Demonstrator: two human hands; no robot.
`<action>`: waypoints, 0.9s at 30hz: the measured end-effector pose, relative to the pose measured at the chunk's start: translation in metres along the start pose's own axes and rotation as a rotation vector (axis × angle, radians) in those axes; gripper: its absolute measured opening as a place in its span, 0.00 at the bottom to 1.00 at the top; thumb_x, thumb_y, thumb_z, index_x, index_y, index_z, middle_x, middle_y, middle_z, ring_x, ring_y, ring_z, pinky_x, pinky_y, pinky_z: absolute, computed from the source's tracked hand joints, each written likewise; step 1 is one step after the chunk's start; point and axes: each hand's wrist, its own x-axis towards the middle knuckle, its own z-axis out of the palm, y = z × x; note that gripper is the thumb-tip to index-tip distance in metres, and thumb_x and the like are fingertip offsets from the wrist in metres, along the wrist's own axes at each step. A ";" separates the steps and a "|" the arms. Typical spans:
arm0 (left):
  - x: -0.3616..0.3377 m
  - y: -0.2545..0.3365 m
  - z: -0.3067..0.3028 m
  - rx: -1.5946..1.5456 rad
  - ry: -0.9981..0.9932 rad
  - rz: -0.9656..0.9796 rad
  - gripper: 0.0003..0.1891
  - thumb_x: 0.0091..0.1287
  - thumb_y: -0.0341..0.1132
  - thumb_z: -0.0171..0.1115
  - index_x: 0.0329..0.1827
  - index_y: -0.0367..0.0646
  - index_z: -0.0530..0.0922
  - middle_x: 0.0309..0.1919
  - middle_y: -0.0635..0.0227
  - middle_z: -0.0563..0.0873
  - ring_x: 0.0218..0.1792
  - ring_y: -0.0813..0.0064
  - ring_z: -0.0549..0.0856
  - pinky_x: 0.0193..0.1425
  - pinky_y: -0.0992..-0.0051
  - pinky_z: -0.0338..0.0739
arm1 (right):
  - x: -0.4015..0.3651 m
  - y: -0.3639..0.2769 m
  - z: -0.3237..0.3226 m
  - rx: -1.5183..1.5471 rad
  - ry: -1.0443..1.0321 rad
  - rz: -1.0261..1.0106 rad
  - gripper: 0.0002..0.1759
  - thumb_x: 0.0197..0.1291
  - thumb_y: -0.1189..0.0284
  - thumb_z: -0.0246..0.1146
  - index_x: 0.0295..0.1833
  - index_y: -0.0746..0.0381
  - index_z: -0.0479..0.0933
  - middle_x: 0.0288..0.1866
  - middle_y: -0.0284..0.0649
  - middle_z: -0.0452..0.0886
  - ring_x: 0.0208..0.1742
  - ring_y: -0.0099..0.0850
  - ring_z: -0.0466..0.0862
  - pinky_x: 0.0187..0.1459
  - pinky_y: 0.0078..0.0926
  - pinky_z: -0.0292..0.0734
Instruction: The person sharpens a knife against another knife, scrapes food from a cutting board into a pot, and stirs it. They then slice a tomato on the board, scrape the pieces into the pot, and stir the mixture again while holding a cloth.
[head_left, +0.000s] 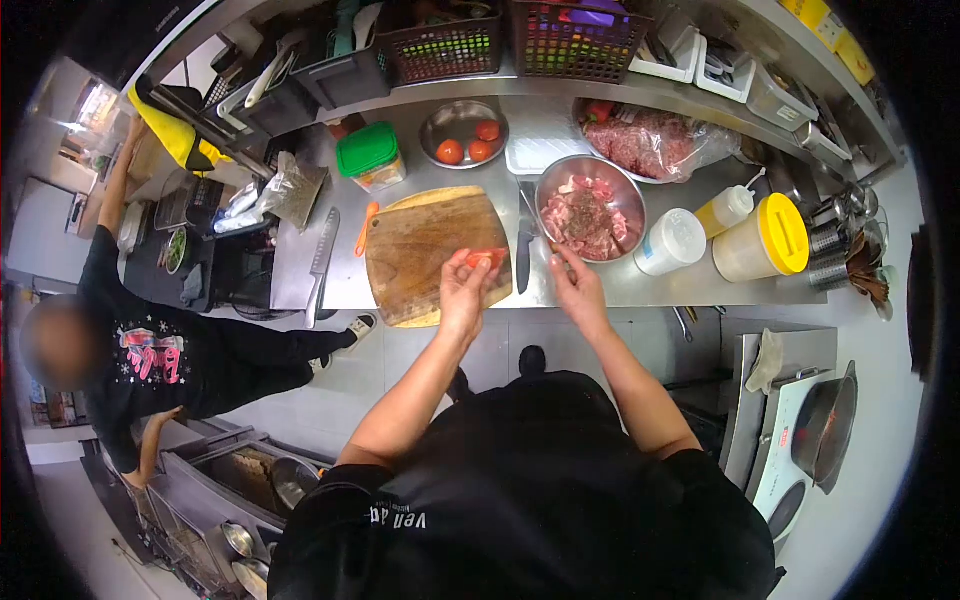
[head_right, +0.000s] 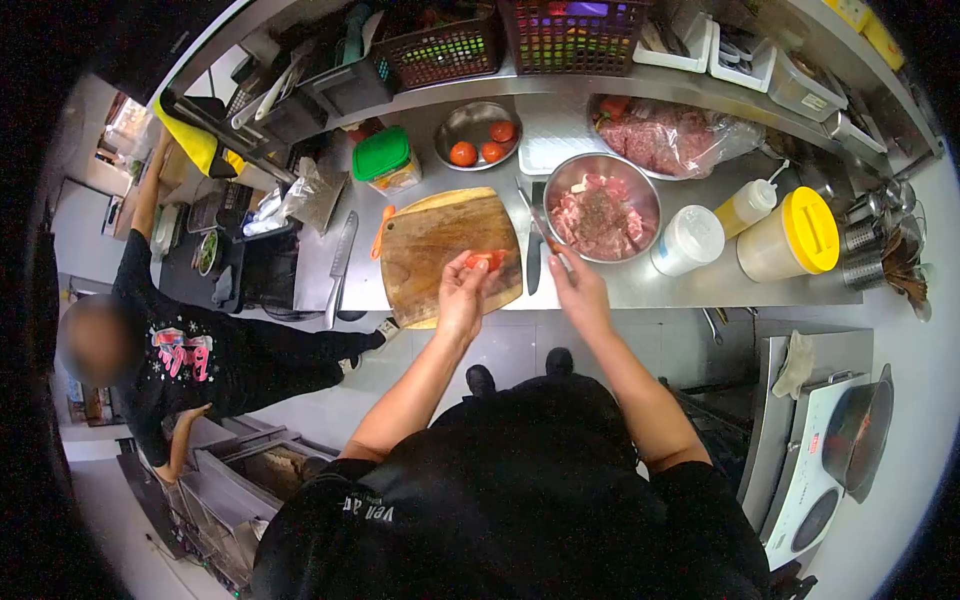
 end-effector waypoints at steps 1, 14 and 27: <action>0.001 0.009 -0.007 0.081 0.024 -0.012 0.22 0.67 0.25 0.62 0.60 0.39 0.63 0.47 0.59 0.81 0.48 0.71 0.83 0.52 0.74 0.80 | 0.003 0.002 -0.005 -0.116 -0.042 -0.012 0.23 0.66 0.55 0.59 0.62 0.54 0.75 0.16 0.38 0.72 0.19 0.26 0.73 0.25 0.29 0.66; 0.075 0.055 -0.102 1.682 0.177 0.357 0.27 0.53 0.38 0.73 0.56 0.44 0.76 0.49 0.48 0.74 0.48 0.52 0.78 0.54 0.59 0.76 | 0.041 0.089 -0.006 -0.906 -0.150 -0.228 0.25 0.70 0.53 0.48 0.68 0.49 0.68 0.39 0.56 0.83 0.38 0.55 0.83 0.45 0.50 0.77; 0.082 -0.012 -0.049 2.039 -0.295 0.454 0.27 0.56 0.45 0.69 0.57 0.44 0.76 0.46 0.53 0.76 0.50 0.51 0.75 0.54 0.58 0.75 | 0.026 0.066 -0.015 -0.754 -0.151 -0.165 0.30 0.65 0.55 0.55 0.68 0.57 0.65 0.44 0.57 0.83 0.45 0.56 0.82 0.49 0.49 0.75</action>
